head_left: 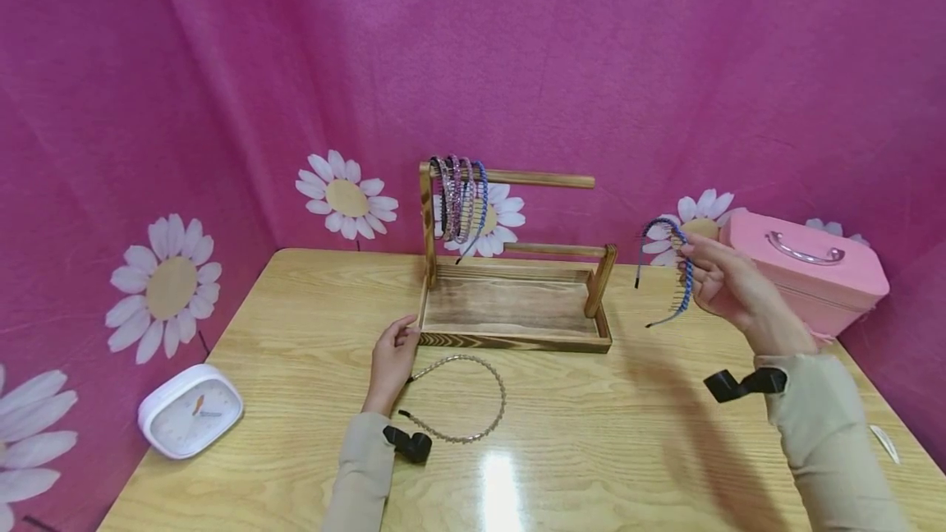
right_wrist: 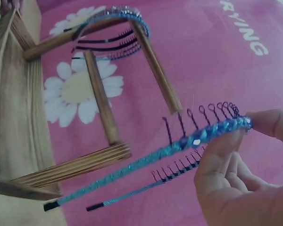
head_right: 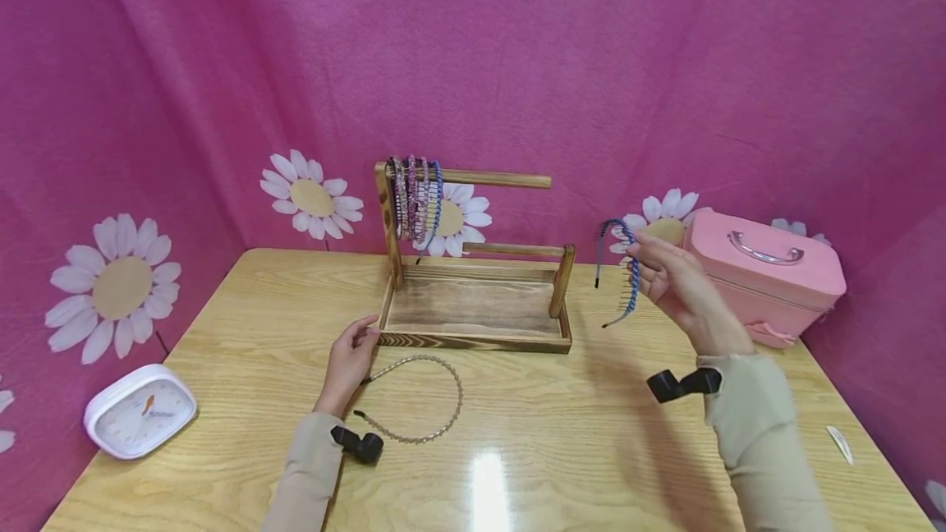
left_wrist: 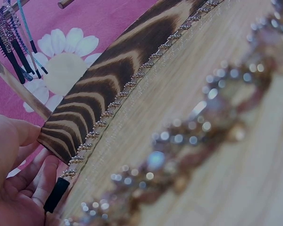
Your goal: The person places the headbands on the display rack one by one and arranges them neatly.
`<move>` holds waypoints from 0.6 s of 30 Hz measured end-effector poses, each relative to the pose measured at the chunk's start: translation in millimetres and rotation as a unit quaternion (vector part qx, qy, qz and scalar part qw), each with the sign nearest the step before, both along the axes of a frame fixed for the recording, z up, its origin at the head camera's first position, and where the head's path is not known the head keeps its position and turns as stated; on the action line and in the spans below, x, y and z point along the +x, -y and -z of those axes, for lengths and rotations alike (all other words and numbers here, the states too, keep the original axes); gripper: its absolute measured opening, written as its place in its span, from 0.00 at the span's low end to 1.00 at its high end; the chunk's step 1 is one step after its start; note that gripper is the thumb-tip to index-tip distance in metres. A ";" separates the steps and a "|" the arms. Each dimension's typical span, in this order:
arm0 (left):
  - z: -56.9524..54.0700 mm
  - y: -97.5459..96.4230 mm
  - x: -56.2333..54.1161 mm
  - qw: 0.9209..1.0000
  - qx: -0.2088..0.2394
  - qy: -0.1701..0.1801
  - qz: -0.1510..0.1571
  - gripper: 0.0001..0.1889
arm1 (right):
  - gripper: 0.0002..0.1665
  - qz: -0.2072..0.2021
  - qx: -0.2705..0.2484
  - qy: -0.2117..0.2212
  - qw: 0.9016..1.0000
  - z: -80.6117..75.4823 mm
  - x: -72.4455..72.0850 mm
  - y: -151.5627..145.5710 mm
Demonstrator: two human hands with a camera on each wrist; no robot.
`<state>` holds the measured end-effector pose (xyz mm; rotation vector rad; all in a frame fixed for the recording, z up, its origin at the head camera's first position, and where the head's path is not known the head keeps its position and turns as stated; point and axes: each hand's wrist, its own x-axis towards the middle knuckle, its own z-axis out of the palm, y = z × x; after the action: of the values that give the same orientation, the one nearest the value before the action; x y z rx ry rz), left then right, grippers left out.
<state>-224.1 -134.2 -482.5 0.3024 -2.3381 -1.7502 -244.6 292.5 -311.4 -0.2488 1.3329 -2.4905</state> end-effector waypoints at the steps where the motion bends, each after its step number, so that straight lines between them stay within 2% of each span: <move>1: -0.2 0.1 0.1 1.000 0.001 0.001 0.001 0.16 | 0.17 0.008 0.002 0.006 1.000 -4.8 -4.8 1.1; 6: 0.9 0.3 -0.2 1.000 0.000 -0.007 0.002 0.16 | 0.16 0.025 0.032 0.012 0.999 -28.4 -26.9 10.6; 9: 2.0 0.5 -1.0 1.000 -0.001 -0.012 0.000 0.16 | 0.16 0.030 0.024 0.020 0.999 -39.7 -39.5 19.8; 13: 1.7 0.6 -1.2 1.000 0.001 -0.012 -0.001 0.16 | 0.15 0.051 -0.020 0.023 0.998 -49.3 -54.2 31.8; 18: 1.2 1.0 -1.0 1.000 0.007 -0.009 0.002 0.16 | 0.15 0.083 -0.046 -0.008 0.995 -52.5 -67.6 47.7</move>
<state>-225.1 -135.2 -483.6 0.2828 -2.3166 -1.7658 -312.2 244.8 -258.9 -0.1839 1.2953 -2.6973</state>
